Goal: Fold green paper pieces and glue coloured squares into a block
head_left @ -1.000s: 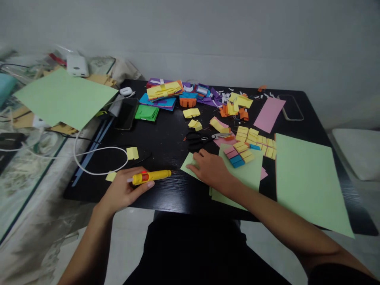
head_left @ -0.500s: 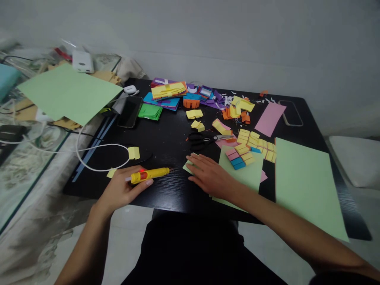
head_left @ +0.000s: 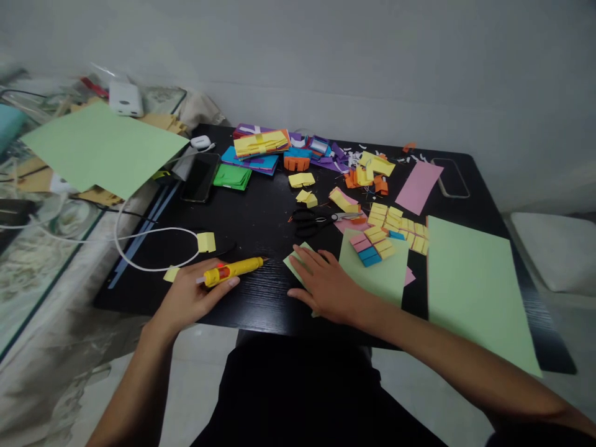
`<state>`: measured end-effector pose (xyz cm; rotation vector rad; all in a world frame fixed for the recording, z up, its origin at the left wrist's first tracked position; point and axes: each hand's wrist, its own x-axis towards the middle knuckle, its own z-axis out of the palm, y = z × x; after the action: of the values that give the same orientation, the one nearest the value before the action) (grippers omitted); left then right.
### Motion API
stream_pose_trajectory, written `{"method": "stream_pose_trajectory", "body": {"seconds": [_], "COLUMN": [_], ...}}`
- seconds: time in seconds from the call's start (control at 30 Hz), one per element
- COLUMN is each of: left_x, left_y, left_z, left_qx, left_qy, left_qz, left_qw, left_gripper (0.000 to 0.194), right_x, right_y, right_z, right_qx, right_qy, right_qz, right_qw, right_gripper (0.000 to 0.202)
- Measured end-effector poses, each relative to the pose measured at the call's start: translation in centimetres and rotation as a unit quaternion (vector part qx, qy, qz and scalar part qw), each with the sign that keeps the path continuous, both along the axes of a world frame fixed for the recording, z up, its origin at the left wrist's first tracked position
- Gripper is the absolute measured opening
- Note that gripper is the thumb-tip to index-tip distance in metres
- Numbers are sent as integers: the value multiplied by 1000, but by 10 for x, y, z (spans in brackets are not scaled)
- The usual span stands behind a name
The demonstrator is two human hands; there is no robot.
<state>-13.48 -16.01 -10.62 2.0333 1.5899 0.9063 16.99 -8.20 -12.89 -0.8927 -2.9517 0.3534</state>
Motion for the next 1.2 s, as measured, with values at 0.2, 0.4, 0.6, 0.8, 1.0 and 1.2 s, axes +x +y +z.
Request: {"method": "stream_pose_trajectory", "body": {"seconds": [0.2,0.4,0.6,0.8,1.0,1.2], "left_x": [-5,-5,-4,-5,-5,4], "left_y": [-2,-1,1,-1,-2,5], "left_z": [-3,-6,-9,-10,-10,-14], "left_qx": [3,18,16,19,18,-5], "left_qy": [-2,1,1,4,3,-3], "left_qz": [27,70,118,121,96,41], "left_qw": [1000,997,993,992,995,999], "left_gripper": [19,24,31,33,26,26], "right_x": [-5,1,7,2,-2,-4], "right_y": [27,28,20,22,12,19], "right_z": [16,11,9,2,0,-1], "right_qx": [6,-10,21,-62,-26,-32], "right_qy": [-16,-41,77,163,79,194], "right_qz": [-20,-159,-183,73,10,-81], "right_qw": [1000,986,980,982,997,977], "right_gripper": [30,24,25,20,26,13]}}
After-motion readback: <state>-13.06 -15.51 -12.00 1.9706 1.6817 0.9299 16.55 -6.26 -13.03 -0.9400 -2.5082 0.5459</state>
